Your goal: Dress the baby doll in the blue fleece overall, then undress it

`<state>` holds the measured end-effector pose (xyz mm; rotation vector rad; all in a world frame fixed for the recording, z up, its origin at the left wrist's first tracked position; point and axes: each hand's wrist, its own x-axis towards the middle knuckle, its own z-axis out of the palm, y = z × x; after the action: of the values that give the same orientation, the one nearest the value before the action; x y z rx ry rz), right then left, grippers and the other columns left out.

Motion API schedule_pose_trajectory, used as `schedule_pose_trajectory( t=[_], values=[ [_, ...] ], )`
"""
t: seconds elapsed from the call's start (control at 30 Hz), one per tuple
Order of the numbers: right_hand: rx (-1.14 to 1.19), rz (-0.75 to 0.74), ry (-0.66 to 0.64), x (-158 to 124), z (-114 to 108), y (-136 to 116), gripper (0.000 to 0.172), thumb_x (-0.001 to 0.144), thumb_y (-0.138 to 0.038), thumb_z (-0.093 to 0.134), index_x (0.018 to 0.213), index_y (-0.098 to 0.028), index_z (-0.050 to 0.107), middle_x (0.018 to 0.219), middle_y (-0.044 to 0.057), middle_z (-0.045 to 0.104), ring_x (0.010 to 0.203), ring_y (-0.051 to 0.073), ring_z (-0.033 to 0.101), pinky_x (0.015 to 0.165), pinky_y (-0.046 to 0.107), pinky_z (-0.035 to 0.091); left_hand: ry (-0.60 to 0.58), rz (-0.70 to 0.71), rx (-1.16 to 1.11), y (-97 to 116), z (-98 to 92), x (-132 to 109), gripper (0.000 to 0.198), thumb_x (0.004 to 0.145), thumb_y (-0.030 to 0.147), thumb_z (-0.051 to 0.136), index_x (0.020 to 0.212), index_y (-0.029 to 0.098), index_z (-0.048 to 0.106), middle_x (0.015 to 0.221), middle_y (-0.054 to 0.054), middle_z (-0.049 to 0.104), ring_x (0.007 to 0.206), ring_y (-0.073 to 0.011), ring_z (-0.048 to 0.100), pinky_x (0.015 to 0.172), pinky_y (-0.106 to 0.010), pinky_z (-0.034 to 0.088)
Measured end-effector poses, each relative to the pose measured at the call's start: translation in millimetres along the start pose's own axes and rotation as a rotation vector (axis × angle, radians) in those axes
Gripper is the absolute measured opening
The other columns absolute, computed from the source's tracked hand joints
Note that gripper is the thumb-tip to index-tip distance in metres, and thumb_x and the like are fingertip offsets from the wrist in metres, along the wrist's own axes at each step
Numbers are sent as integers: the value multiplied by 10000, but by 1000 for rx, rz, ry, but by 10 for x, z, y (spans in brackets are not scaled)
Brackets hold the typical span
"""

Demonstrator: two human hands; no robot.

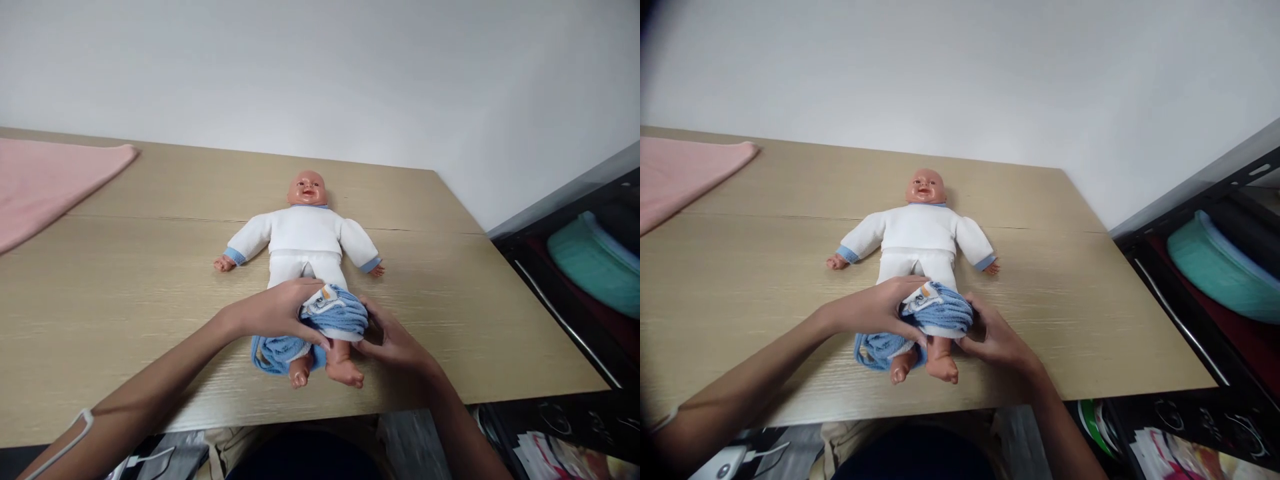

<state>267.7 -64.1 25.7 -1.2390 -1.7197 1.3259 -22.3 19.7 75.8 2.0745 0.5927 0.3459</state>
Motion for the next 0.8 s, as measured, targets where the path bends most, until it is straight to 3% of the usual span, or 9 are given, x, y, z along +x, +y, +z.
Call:
schedule_pose_trajectory(
  t=[0.07,0.17,0.3,0.47,0.53,0.63,0.8],
  values=[
    [-41,-44,-28,-14,-65,34,575,957,-396,807,1497,-264,658,1425,101,743,1339,339,709,1167,560,564,18,-78,45,52,20,-87,528,976,632,809,1277,218,678,1203,-68,723,1116,-305,671,946,-395,534],
    [-95,-124,5,4,-121,21,336,1024,-456,696,1290,-255,743,1332,89,731,1321,330,687,1176,529,539,110,-166,30,128,108,-298,462,1084,621,666,1353,247,639,1291,-69,697,1181,-293,659,1010,-401,527],
    [-178,-174,101,130,-108,-160,202,1050,-425,686,1145,-255,741,1198,67,727,1165,285,702,1089,440,554,380,-273,-8,162,345,-641,389,1121,530,647,1445,327,577,1443,-51,657,1325,-281,614,1123,-403,501],
    [-301,-161,-82,333,-88,-370,135,1052,-393,714,1078,-261,728,1153,44,701,1143,264,668,1080,423,536,649,-432,107,22,589,-980,404,1103,527,669,1434,322,560,1457,-63,646,1383,-322,556,1193,-487,450],
    [-289,-184,-115,392,-95,-384,129,1039,-388,722,1041,-260,711,1149,41,683,1144,264,664,1085,429,534,652,-481,42,-40,613,-1062,358,1101,544,665,1349,303,573,1378,-60,661,1314,-312,585,1143,-476,482],
    [-107,-165,-83,467,-99,-326,157,1008,-390,728,1070,-253,685,1153,43,683,1130,259,671,1055,415,550,553,-485,-98,-75,606,-1116,296,1110,550,646,1254,300,579,1303,-49,657,1264,-291,602,1116,-449,503],
    [121,-25,7,610,-28,-142,179,1006,-409,692,1003,-247,618,895,-29,598,827,182,586,796,308,532,524,-398,-160,-76,599,-1057,204,1144,494,599,1230,309,593,1362,-56,614,1363,-269,565,1220,-434,446]
  ],
)
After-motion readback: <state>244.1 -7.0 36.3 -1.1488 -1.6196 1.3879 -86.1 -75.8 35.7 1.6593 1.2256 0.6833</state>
